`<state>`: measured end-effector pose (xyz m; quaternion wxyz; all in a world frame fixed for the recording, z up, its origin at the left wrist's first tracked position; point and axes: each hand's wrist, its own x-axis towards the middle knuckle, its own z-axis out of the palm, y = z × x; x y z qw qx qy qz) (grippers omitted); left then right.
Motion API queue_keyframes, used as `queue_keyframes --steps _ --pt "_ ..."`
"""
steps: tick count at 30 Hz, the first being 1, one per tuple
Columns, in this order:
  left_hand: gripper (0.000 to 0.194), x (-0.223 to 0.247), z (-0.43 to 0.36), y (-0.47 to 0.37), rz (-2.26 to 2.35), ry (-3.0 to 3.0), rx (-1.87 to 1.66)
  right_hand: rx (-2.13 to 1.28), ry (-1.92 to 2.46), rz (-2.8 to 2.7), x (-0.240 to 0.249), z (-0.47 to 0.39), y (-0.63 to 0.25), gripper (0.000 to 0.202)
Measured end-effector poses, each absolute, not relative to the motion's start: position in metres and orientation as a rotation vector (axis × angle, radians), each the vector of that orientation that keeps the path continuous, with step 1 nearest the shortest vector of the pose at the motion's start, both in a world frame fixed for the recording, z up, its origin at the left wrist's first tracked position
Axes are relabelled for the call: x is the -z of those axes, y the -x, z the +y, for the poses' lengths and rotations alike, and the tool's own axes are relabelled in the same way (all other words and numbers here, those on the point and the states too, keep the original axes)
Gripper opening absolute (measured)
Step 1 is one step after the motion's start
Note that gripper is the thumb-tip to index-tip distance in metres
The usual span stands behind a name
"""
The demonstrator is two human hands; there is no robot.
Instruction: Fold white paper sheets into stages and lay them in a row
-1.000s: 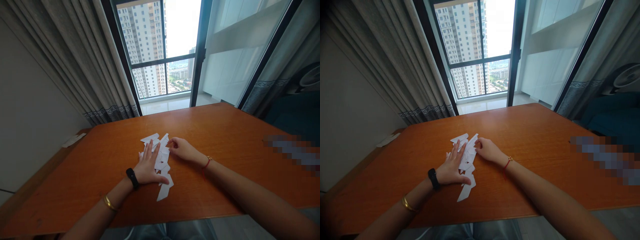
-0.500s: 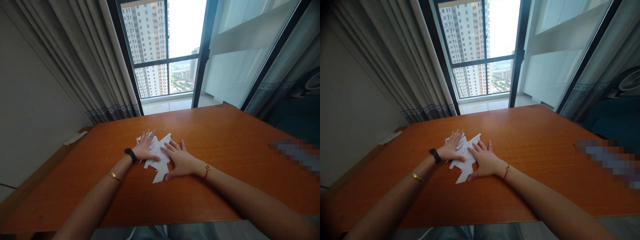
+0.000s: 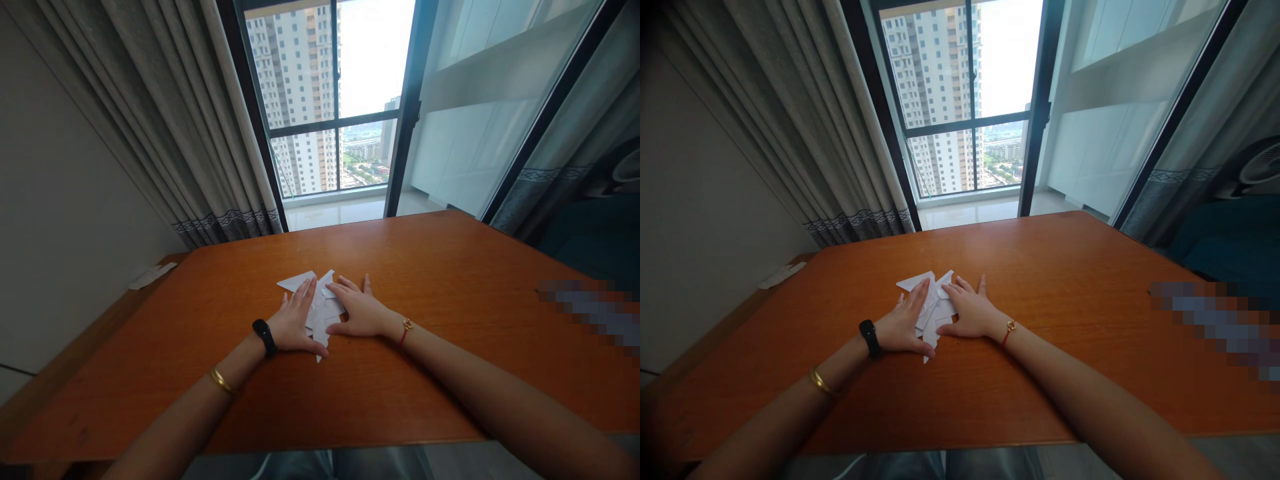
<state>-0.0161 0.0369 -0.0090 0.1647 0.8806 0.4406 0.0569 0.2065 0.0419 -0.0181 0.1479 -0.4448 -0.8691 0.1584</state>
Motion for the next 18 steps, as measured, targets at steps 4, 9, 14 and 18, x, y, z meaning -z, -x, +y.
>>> queue_keyframes --steps 4,9,14,18 --pt "0.146 0.010 0.044 0.020 1.355 -2.509 -0.185 -0.527 1.193 -2.513 0.017 0.041 -0.205 0.099" --pt "0.124 0.007 0.056 0.012 1.329 -2.532 0.008 -0.572 1.170 -2.484 0.014 0.041 -0.211 0.101" --pt "0.098 0.014 0.083 0.028 1.505 -2.495 -0.051 -0.737 1.256 -2.248 -0.004 0.034 -0.225 0.082" --pt "0.093 0.020 0.125 0.081 1.834 -2.316 -0.155 -0.713 1.236 -2.196 -0.009 0.022 -0.219 0.067"
